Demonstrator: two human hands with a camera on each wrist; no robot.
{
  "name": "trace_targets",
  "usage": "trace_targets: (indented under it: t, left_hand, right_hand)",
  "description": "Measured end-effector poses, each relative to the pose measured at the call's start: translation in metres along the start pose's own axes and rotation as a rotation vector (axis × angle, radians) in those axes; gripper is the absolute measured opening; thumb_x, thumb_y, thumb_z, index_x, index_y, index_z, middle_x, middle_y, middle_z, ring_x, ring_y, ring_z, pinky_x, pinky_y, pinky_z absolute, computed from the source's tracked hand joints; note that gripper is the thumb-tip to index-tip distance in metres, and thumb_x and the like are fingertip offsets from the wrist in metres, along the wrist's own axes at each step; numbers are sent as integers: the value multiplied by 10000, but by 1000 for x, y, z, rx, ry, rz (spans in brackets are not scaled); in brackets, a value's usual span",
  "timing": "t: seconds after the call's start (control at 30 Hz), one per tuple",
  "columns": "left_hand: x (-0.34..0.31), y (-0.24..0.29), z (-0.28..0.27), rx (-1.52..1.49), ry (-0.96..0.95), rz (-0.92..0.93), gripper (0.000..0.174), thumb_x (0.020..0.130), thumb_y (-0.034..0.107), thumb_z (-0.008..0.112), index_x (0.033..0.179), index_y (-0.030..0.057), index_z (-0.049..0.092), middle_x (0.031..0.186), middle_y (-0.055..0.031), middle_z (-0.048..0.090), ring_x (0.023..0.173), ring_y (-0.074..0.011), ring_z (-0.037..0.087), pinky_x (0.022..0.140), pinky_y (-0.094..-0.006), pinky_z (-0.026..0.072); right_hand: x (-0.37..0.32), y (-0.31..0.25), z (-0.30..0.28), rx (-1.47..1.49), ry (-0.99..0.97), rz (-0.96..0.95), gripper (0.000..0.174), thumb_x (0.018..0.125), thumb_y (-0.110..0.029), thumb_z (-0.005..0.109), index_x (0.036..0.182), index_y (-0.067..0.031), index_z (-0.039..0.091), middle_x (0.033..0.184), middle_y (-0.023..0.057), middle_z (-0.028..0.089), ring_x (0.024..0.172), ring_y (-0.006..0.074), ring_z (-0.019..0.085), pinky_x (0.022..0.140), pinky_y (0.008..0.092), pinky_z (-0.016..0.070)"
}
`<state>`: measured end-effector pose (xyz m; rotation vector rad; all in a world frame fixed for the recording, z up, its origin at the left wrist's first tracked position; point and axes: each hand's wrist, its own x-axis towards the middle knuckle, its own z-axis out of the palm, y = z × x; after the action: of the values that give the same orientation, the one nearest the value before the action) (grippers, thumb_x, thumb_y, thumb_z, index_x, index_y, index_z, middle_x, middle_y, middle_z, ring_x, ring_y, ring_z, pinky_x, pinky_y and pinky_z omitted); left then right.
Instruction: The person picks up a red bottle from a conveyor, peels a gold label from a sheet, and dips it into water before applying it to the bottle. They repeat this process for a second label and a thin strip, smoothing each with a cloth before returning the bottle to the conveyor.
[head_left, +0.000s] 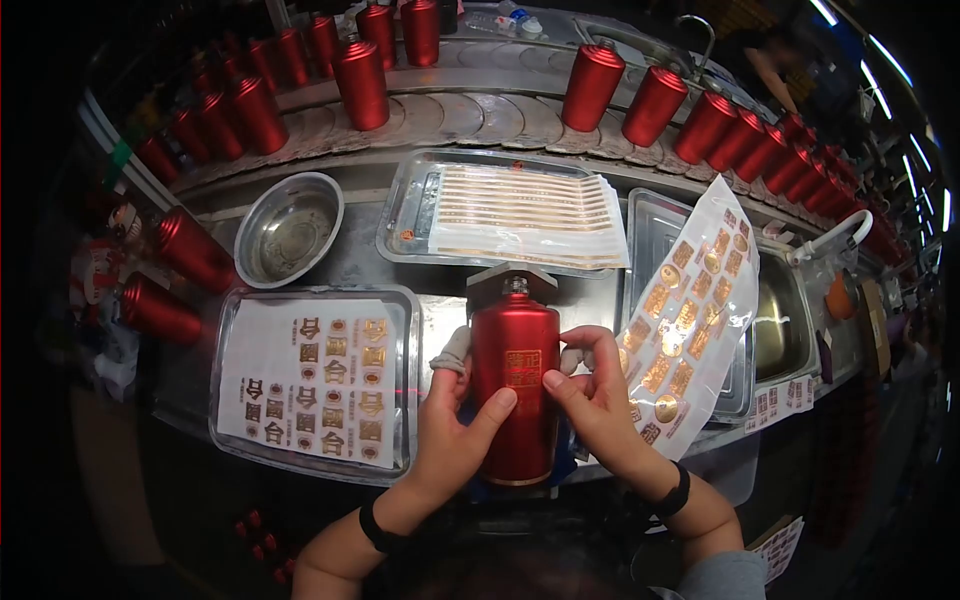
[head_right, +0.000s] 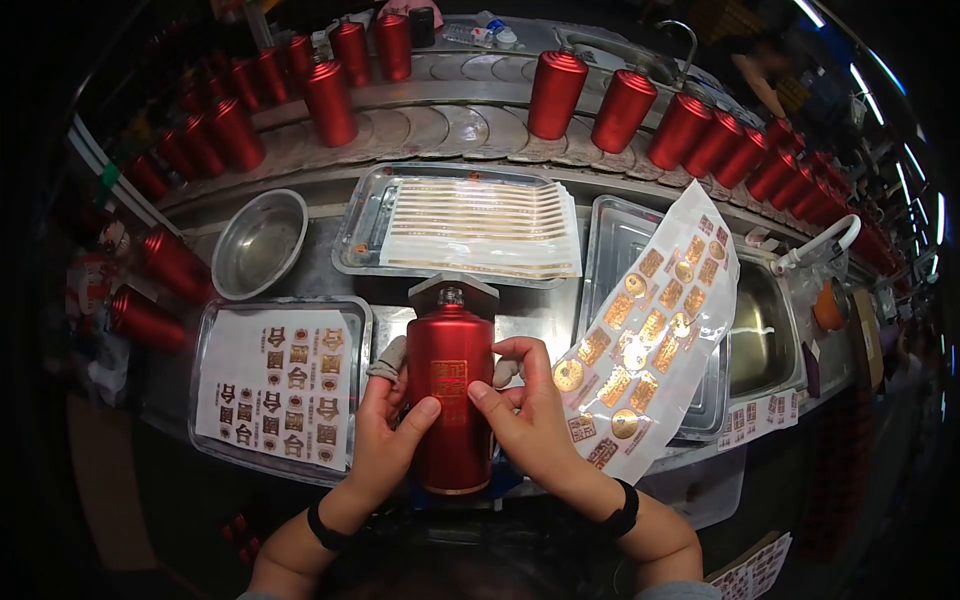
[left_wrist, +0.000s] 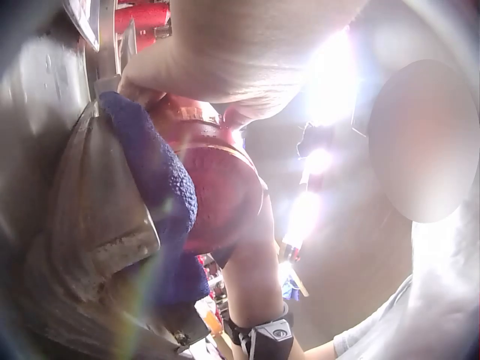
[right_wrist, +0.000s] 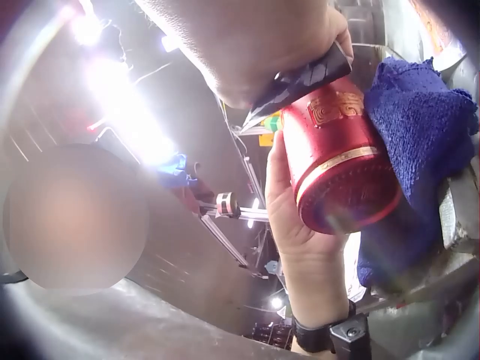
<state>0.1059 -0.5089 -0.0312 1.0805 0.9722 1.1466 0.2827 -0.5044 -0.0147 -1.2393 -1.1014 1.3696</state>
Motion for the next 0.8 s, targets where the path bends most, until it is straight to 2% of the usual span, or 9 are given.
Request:
trace_targets:
  t: [0.2, 0.6, 0.8]
  left_hand:
    - [1, -2, 5, -10, 42, 17, 728, 935, 154, 679, 1483, -82, 262, 1419, -223, 473, 1310, -244, 491, 1099, -363, 386]
    - [1, -3, 2, 30, 56, 12, 716, 936, 153, 676, 1476, -90, 275, 1402, -223, 489, 1289, -242, 511, 1088, -359, 399]
    - [1, -1, 4, 53, 56, 22, 722, 934, 151, 677, 1480, -87, 269, 1410, -221, 481, 1299, -248, 502, 1097, -361, 390]
  right_hand:
    - [1, 6, -1, -93, 15, -26, 520, 893, -179, 743, 1250, -45, 389, 828, -15, 538, 544, -29, 429, 467, 143, 345]
    - [3, 7, 3, -96, 45, -40, 520, 887, -168, 743, 1246, -45, 387, 882, 0, 538, 560, -23, 438, 474, 147, 355]
    - [2, 3, 3, -94, 32, -11, 518, 890, -147, 734, 1253, -39, 380, 980, 27, 538, 582, -19, 468, 487, 149, 375]
